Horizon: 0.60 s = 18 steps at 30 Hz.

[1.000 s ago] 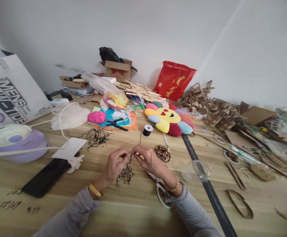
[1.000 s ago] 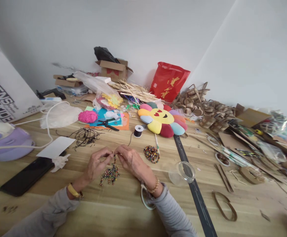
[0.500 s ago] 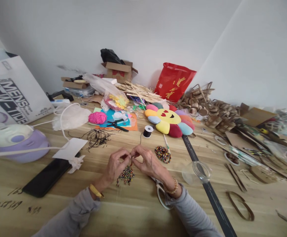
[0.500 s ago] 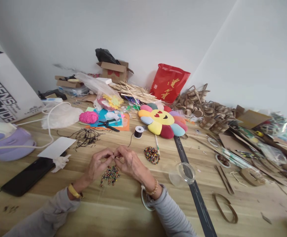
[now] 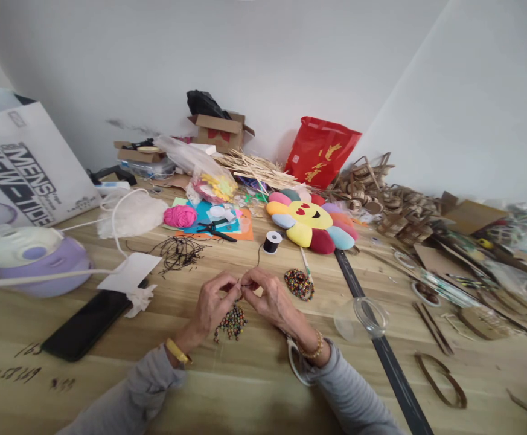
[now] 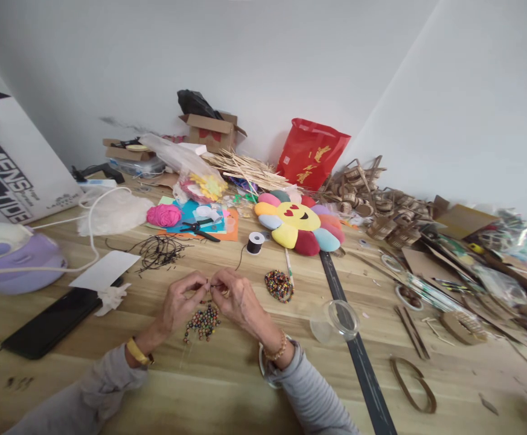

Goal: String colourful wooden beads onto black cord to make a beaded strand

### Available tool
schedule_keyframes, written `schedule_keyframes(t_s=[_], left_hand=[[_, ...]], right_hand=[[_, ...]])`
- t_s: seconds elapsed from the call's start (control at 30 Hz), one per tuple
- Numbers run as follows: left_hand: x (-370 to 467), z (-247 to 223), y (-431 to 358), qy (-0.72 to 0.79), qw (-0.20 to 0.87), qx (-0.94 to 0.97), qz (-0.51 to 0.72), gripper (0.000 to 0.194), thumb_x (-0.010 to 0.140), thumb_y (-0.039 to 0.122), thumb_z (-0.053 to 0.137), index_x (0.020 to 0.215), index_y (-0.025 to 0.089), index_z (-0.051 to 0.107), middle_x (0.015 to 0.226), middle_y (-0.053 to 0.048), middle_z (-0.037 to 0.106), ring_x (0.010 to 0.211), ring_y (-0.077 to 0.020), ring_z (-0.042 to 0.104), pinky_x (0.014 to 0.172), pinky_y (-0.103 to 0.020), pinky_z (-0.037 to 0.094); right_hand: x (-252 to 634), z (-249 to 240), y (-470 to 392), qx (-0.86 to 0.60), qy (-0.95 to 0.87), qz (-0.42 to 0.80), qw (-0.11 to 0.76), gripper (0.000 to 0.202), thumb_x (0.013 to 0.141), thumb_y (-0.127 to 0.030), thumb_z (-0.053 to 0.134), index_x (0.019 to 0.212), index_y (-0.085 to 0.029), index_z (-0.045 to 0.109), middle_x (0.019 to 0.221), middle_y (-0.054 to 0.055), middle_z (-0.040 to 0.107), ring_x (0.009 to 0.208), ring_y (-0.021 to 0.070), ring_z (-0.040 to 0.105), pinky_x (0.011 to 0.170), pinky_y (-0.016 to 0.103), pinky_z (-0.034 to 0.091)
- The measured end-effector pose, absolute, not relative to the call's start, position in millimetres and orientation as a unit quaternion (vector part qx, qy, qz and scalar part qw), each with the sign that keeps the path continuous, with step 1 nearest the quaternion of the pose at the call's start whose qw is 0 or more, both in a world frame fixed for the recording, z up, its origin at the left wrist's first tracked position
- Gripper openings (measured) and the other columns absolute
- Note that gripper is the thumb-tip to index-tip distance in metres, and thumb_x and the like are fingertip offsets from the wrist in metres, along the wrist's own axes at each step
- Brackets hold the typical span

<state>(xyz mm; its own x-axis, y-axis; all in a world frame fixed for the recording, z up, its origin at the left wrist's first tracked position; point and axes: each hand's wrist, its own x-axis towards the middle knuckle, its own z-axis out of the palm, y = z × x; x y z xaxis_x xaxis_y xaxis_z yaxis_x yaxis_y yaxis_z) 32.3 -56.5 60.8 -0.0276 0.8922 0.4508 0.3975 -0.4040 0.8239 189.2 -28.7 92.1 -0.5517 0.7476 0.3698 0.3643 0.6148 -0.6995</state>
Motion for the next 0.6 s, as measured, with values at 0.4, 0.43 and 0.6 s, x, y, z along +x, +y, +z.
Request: schedule_keyframes(t_s=[0.4, 0.43, 0.6], left_hand=[[31.7, 60.7, -56.0, 0.476, 0.271, 0.653, 0.524, 0.018, 0.082, 0.023, 0.053, 0.066, 0.017, 0.058, 0.065, -0.001, 0.060, 0.063, -0.0148, 0.058, 0.063, -0.024, 0.048], [31.7, 60.2, -55.6, 0.473, 0.287, 0.651, 0.519, 0.016, 0.082, 0.024, 0.053, 0.068, 0.017, 0.058, 0.066, -0.001, 0.061, 0.064, -0.0147, 0.059, 0.063, -0.024, 0.049], [33.0, 55.9, -52.5, 0.457, 0.331, 0.648, 0.512, 0.005, 0.076, 0.020, 0.057, 0.077, 0.016, 0.061, 0.069, -0.002, 0.065, 0.064, -0.0146, 0.062, 0.064, -0.025, 0.053]], right_hand=[[190.2, 94.4, -27.6, -0.353, -0.794, 0.370, 0.328, 0.007, 0.075, -0.011, 0.052, 0.077, -0.018, 0.054, 0.063, -0.004, 0.052, 0.057, 0.0093, 0.045, 0.057, 0.020, 0.038], [190.9, 94.8, -26.9, -0.356, -0.788, 0.381, 0.328, 0.006, 0.075, -0.011, 0.052, 0.076, -0.017, 0.054, 0.062, -0.004, 0.051, 0.056, 0.0091, 0.045, 0.056, 0.020, 0.038], [195.8, 87.5, -17.6, -0.357, -0.739, 0.465, 0.332, 0.005, 0.073, -0.014, 0.055, 0.076, -0.017, 0.054, 0.061, -0.005, 0.049, 0.055, 0.0085, 0.043, 0.052, 0.019, 0.034]])
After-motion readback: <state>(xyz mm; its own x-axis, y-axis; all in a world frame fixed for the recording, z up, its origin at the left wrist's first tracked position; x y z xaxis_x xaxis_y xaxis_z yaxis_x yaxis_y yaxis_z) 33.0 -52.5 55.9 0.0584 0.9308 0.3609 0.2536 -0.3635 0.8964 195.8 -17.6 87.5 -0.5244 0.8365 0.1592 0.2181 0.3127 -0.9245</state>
